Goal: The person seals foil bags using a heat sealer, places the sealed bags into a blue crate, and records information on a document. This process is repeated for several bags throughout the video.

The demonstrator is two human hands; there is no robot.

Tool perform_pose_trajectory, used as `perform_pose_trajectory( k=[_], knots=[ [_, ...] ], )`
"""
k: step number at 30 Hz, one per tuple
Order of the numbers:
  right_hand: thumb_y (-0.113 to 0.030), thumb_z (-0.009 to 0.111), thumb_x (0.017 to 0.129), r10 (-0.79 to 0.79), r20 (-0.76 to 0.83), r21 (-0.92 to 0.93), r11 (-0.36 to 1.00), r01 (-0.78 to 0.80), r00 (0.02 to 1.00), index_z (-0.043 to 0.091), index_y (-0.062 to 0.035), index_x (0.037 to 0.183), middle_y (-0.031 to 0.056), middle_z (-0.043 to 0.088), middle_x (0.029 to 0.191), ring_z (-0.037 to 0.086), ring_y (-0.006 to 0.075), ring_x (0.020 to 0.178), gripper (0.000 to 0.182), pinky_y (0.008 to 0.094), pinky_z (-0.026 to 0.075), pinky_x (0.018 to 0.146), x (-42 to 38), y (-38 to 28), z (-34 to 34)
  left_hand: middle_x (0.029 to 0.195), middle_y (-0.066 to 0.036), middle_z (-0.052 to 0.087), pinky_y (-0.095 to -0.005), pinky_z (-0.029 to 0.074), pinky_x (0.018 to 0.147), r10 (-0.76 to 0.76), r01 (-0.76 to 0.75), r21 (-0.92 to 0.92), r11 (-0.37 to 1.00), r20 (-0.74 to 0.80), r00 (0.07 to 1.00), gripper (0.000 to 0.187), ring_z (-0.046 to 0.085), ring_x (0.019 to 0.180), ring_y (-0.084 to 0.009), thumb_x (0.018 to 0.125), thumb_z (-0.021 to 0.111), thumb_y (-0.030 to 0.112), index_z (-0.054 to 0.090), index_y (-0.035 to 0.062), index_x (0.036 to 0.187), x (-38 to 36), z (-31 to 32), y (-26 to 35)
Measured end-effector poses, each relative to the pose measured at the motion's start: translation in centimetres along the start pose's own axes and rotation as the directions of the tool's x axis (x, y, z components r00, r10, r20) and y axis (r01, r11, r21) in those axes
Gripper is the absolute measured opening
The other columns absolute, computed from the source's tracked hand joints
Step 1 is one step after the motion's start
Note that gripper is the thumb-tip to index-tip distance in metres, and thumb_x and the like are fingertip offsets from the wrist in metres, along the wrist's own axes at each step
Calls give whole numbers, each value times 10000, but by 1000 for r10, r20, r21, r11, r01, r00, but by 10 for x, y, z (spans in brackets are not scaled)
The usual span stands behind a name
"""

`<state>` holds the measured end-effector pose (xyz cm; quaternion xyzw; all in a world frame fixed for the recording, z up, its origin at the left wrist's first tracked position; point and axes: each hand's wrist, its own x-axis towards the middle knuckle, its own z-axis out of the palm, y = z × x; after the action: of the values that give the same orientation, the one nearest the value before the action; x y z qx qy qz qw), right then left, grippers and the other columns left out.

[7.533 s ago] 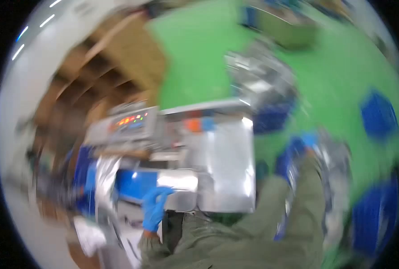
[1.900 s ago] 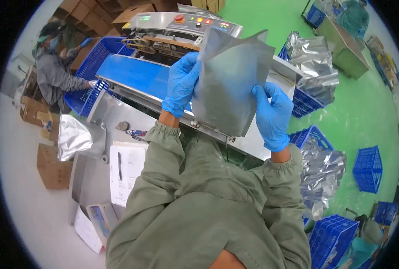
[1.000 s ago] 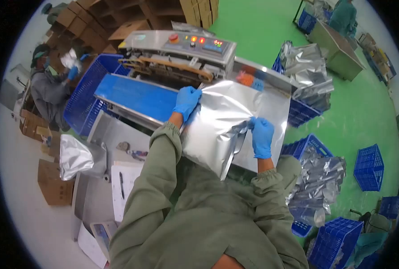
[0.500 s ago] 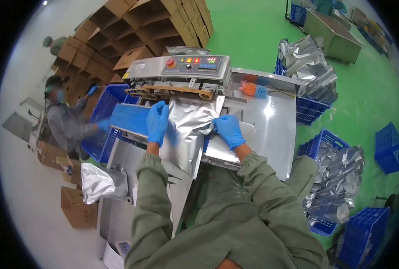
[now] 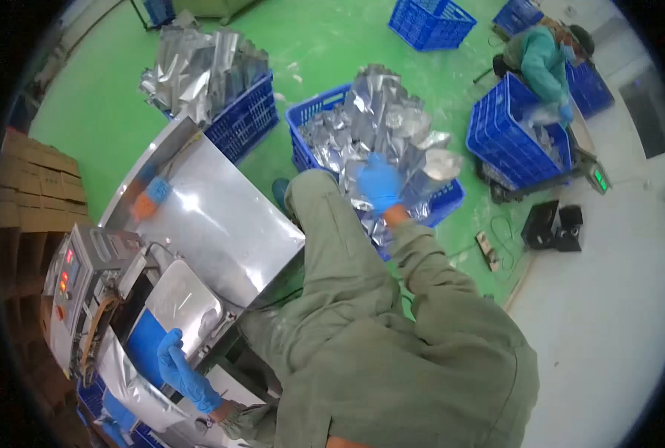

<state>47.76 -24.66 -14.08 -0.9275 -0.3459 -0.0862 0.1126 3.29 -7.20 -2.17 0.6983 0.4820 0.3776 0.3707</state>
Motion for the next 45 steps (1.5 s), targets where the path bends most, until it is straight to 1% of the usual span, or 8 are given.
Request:
perform_pose_trajectory(
  k=[4, 9, 13, 21, 29, 33, 39, 45],
  knots=[
    [-494, 404, 869, 614, 197, -20, 782, -623, 764, 661, -24, 867, 243, 641, 849, 607, 432, 787, 535, 518, 453, 692, -9, 143, 40, 915, -85, 639, -301, 425, 815, -69, 71, -108, 992, 22, 997, 153, 570, 873, -167, 886, 504, 73, 631, -9, 908, 15, 28, 5],
    [-199, 555, 806, 183, 318, -603, 796, 49, 930, 721, -174, 764, 78, 687, 784, 670, 224, 721, 174, 343, 502, 579, -20, 174, 90, 912, -81, 663, -296, 446, 804, 101, -90, -114, 989, 92, 991, 133, 597, 865, -187, 848, 543, 49, 660, 26, 906, 23, 45, 38],
    [-248, 494, 804, -26, 249, -368, 922, 119, 968, 650, 5, 701, 212, 633, 772, 615, 369, 697, 314, 453, 471, 590, -26, 206, 61, 900, -80, 667, -295, 455, 779, 118, -94, -190, 977, 119, 986, 125, 600, 855, -176, 838, 569, 60, 664, 28, 912, 17, 31, 30],
    [-91, 617, 724, -208, 27, 320, 928, 188, 978, 379, 37, 531, 158, 348, 449, 310, 186, 402, 332, 384, 241, 431, -6, 9, -210, 872, -81, 661, -279, 472, 720, -18, 41, -234, 971, 97, 995, 156, 599, 782, -136, 847, 612, 144, 671, 37, 944, 17, 22, 1],
    [-21, 657, 625, -814, -278, 240, 456, 857, 510, 478, -51, 565, 89, 407, 519, 436, 249, 458, 192, 357, 299, 445, 4, -171, -333, 1062, -82, 631, -295, 445, 837, 172, -151, -161, 975, 124, 977, 252, 577, 938, -170, 830, 587, 97, 604, 34, 1072, 13, 6, 41],
    [-33, 622, 686, -905, -302, 451, 141, 881, 300, 575, -4, 673, 100, 503, 570, 491, 259, 497, 56, 341, 372, 479, 25, -256, -309, 1190, -124, 572, -321, 408, 922, 257, -322, -218, 921, -282, 925, 417, 536, 1082, -215, 891, 565, 272, 526, 12, 1215, 24, -28, 37],
    [-27, 607, 760, -947, -164, 800, 35, 600, 275, 613, -8, 796, 109, 573, 648, 546, 178, 563, 41, 292, 441, 554, 5, -330, -235, 1216, -148, 560, -306, 399, 943, 172, -365, -290, 885, -523, 835, 571, 533, 1094, -209, 931, 459, 446, 507, -48, 1211, 13, -48, 10],
    [25, 670, 727, -569, -443, 892, -205, 402, 693, 592, -11, 1030, 74, 612, 874, 578, 128, 738, 315, 259, 475, 680, -26, -325, -200, 1021, -100, 613, -278, 430, 819, 198, -515, -173, 839, -785, 587, 325, 562, 918, -177, 886, 608, 292, 619, -20, 976, 5, -30, -1]
  ],
)
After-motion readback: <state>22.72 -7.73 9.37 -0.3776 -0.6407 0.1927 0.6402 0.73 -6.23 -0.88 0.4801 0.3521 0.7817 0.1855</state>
